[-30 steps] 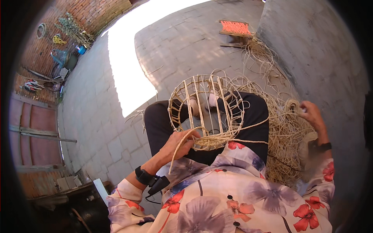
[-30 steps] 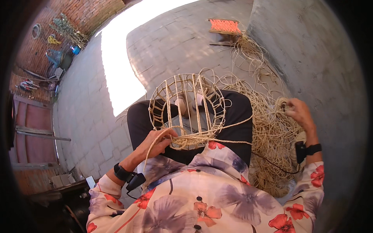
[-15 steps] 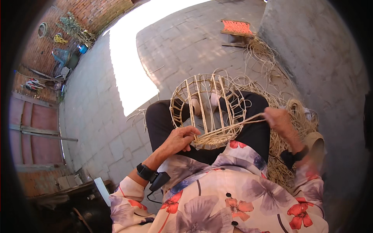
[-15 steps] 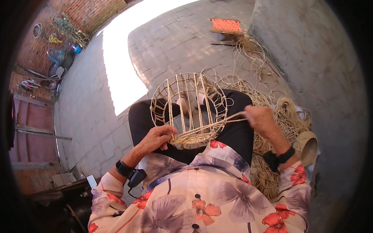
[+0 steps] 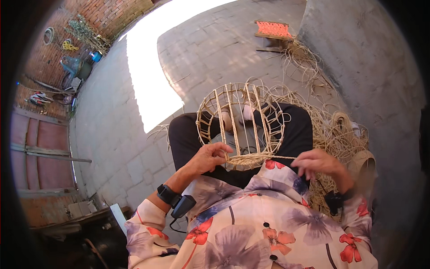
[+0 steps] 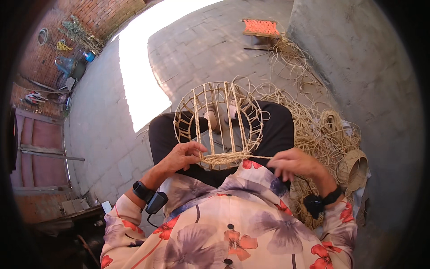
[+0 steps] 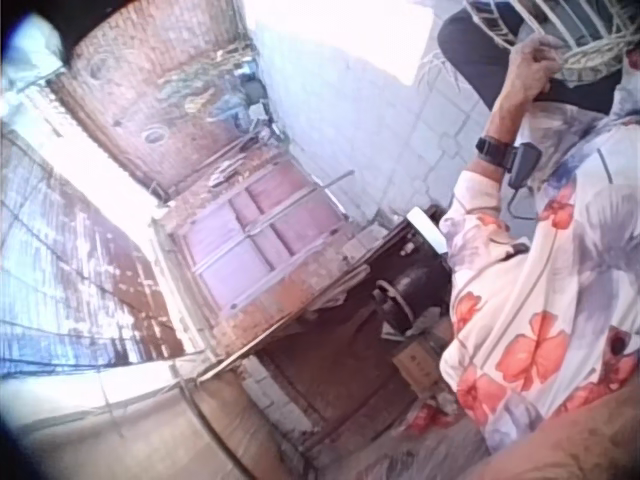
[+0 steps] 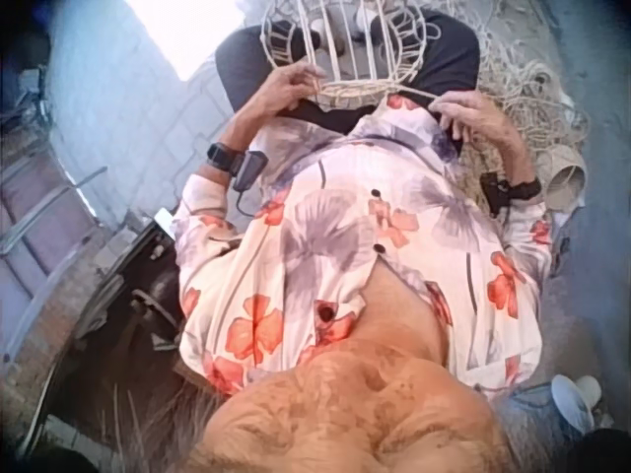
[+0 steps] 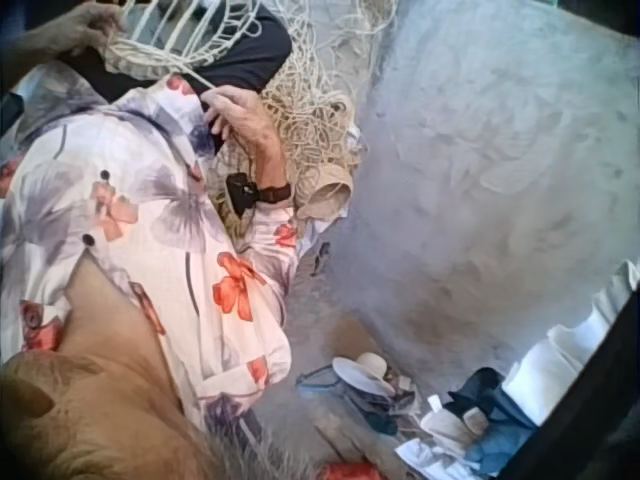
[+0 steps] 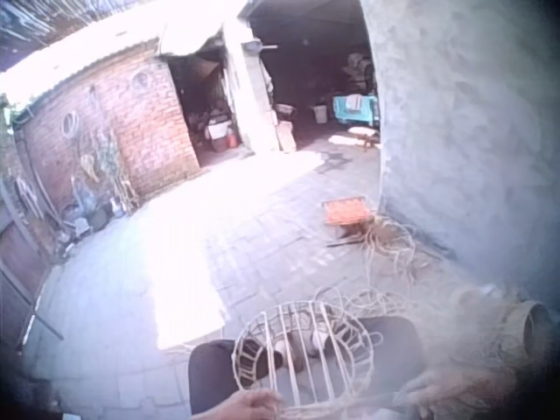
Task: The person is weaving a bamboo basket by threading thin strips of bamboo through a circular wooden frame.
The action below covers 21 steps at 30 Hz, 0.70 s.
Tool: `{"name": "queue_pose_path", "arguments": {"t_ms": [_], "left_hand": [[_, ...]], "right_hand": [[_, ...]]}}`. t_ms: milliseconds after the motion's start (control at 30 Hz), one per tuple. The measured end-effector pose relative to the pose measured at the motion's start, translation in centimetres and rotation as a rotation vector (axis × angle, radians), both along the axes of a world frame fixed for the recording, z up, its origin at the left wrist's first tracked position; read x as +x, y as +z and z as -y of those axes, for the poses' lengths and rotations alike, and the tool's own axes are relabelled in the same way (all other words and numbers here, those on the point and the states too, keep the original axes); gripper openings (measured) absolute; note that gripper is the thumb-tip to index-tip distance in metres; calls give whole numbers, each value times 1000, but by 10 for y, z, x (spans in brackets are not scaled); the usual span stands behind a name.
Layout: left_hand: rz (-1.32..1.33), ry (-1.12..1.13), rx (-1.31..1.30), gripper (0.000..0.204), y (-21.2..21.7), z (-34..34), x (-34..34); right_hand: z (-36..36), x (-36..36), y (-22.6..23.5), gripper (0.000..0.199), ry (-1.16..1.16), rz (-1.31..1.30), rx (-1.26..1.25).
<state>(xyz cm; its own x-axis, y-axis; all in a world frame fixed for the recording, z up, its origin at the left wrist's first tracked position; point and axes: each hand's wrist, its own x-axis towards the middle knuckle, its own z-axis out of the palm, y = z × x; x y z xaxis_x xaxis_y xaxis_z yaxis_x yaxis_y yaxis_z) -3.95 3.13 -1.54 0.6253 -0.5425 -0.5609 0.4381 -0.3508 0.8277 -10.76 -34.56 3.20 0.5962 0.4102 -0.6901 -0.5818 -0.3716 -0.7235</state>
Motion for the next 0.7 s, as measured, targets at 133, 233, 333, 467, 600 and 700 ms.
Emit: {"name": "queue_pose_path", "arguments": {"t_ms": [133,233,333,467,600,700], "left_hand": [[98,-86,13,32,3,4,-1],[211,-143,49,34,6,4,-3],[321,-183,83,34,6,4,-3],[423,-228,117,32,-2,2,-4],[376,-247,133,32,3,3,-4],[414,-232,119,31,16,4,-2]], "right_hand": [[-71,-11,-40,39,-167,-118,306],[-88,-22,-63,29,-616,-245,718],[-94,-27,-61,32,-717,-179,721],[-104,-12,-45,39,-725,-73,896],[-92,25,-43,26,-378,284,112],[-91,33,-70,29,-335,644,-127]]}}
